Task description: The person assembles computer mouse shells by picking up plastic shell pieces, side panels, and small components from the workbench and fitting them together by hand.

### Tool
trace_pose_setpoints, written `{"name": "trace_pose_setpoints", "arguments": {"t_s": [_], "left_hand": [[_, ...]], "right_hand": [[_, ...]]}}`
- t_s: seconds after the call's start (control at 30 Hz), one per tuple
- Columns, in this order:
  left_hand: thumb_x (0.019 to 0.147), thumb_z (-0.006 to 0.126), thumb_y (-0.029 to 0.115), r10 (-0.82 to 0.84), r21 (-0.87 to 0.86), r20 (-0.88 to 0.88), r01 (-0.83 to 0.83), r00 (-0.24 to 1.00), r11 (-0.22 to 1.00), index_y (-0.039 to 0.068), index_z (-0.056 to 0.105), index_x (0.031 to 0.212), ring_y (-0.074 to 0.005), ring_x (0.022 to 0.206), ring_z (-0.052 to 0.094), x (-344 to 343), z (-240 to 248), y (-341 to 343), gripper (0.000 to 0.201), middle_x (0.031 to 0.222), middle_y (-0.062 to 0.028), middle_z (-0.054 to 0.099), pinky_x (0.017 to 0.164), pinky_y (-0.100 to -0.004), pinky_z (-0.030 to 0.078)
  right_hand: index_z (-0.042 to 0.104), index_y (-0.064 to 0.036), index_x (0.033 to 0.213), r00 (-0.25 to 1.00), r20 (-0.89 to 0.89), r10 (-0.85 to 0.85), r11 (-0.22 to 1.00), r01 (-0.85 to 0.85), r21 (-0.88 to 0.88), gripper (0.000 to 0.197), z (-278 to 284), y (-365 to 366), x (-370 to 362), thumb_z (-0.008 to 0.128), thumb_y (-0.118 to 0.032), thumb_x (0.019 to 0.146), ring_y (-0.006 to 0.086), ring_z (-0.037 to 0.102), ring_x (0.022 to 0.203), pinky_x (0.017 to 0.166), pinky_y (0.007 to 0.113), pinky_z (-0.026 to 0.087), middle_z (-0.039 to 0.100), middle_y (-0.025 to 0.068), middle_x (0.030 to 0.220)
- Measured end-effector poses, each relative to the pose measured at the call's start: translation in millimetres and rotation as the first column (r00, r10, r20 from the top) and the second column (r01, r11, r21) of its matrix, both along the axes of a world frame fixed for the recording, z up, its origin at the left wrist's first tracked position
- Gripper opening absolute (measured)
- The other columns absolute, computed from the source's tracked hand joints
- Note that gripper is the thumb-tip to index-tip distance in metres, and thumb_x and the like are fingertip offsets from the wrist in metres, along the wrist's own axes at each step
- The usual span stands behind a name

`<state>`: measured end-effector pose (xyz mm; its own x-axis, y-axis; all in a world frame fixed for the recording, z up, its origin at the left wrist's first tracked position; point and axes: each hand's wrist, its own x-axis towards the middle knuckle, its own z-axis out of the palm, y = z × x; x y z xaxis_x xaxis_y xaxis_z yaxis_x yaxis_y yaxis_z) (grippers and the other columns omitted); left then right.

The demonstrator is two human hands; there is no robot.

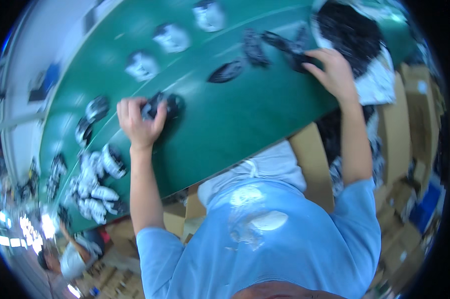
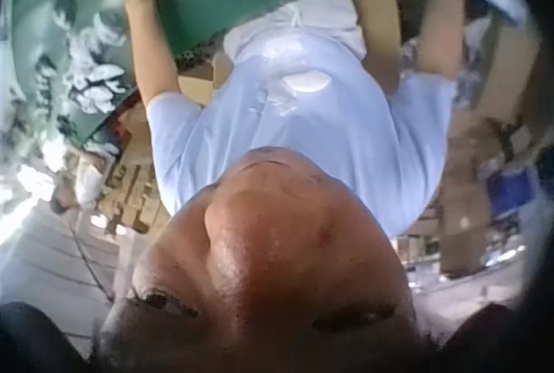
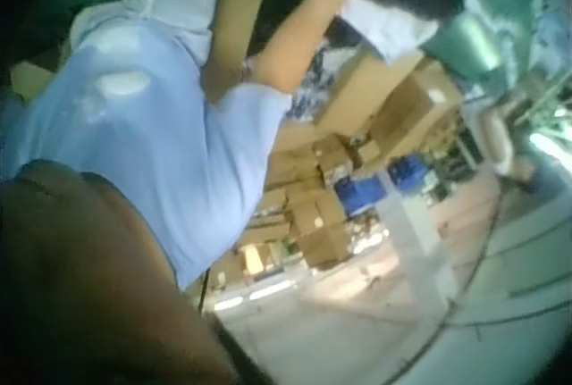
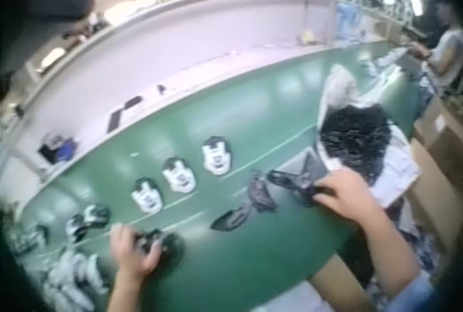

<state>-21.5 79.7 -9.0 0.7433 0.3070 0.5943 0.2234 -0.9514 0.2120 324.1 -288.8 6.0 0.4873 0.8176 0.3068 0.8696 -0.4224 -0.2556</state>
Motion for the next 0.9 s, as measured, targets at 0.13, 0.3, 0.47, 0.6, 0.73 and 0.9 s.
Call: {"name": "trace_pose_setpoints", "arguments": {"t_s": [0.13,0.3,0.47,0.6,0.73,0.9], "left_hand": [[0.082,0.084,0.041,0.315,0.096,-0.047,-0.31,0.948,0.946,0.002,0.066,0.099,-0.0371,0.089,0.061,-17,2,69,0.046,0.094,-0.0169,0.066,0.079,-0.0468,0.049],[0.086,0.08,0.047,0.196,0.104,-0.337,-0.171,0.921,0.98,0.002,0.067,0.121,-0.0413,0.111,0.062,-14,12,68,0.059,0.117,-0.022,0.066,0.097,-0.0481,0.048],[0.092,0.075,0.035,0.225,0.323,-0.245,-0.14,0.943,0.936,0.009,0.057,0.144,-0.044,0.134,0.049,1,17,130,0.061,0.15,-0.0218,0.051,0.114,-0.0505,0.038],[0.078,0.07,0.004,-0.091,0.172,-0.613,0.245,0.785,0.954,0.016,0.05,0.153,-0.041,0.138,0.047,54,51,104,0.078,0.159,-0.0137,0.045,0.12,-0.0504,0.037],[0.071,0.068,-0.001,-0.152,-0.055,-0.783,0.176,0.603,0.983,0.013,0.054,0.147,-0.0407,0.129,0.052,75,62,112,0.079,0.146,-0.0134,0.054,0.116,-0.0461,0.043],[0.078,0.069,0.003,-0.051,0.045,-0.78,0.137,0.624,0.99,0.002,0.055,0.137,-0.0368,0.118,0.059,69,69,151,0.06,0.128,-0.0176,0.063,0.104,-0.0424,0.049]], "right_hand": [[0.074,-0.006,0.106,0.998,-0.048,-0.046,0.998,0.048,0.04,0.029,10,10,-9,0.082,-0.024,0.084,0.0297,0.071,0.092,0.082,0.04,0.056,0.075,0.0124,0.099],[0.072,-0.0087,0.107,0.956,-0.203,-0.21,0.965,0.236,0.117,0.033,-9,5,-12,0.083,-0.029,0.083,0.0274,0.072,0.076,0.068,0.039,0.057,0.073,0.0102,0.087],[0.071,-0.01,0.11,0.947,-0.064,-0.314,0.949,0.312,-0.038,0.031,4,7,-1,0.08,-0.026,0.086,0.0298,0.072,0.085,0.076,0.04,0.058,0.073,0.0101,0.093],[0.074,-0.011,0.109,0.985,0.118,-0.127,0.989,0.116,0.094,0.022,12,-12,24,0.074,-0.024,0.092,0.03,0.069,0.098,0.088,0.041,0.056,0.073,0.0085,0.109],[0.079,-0.0077,0.105,0.941,0.047,-0.335,0.938,0.329,0.107,0.019,60,-47,40,0.077,-0.023,0.093,0.0168,0.061,0.064,0.063,0.031,0.051,0.073,0.006,0.086],[0.081,-0.0121,0.102,0.985,0.042,-0.165,0.982,0.168,-0.084,0.027,33,-44,52,0.077,-0.035,0.09,0.03,0.075,0.087,0.081,0.041,0.059,0.078,0.0111,0.095]]}}
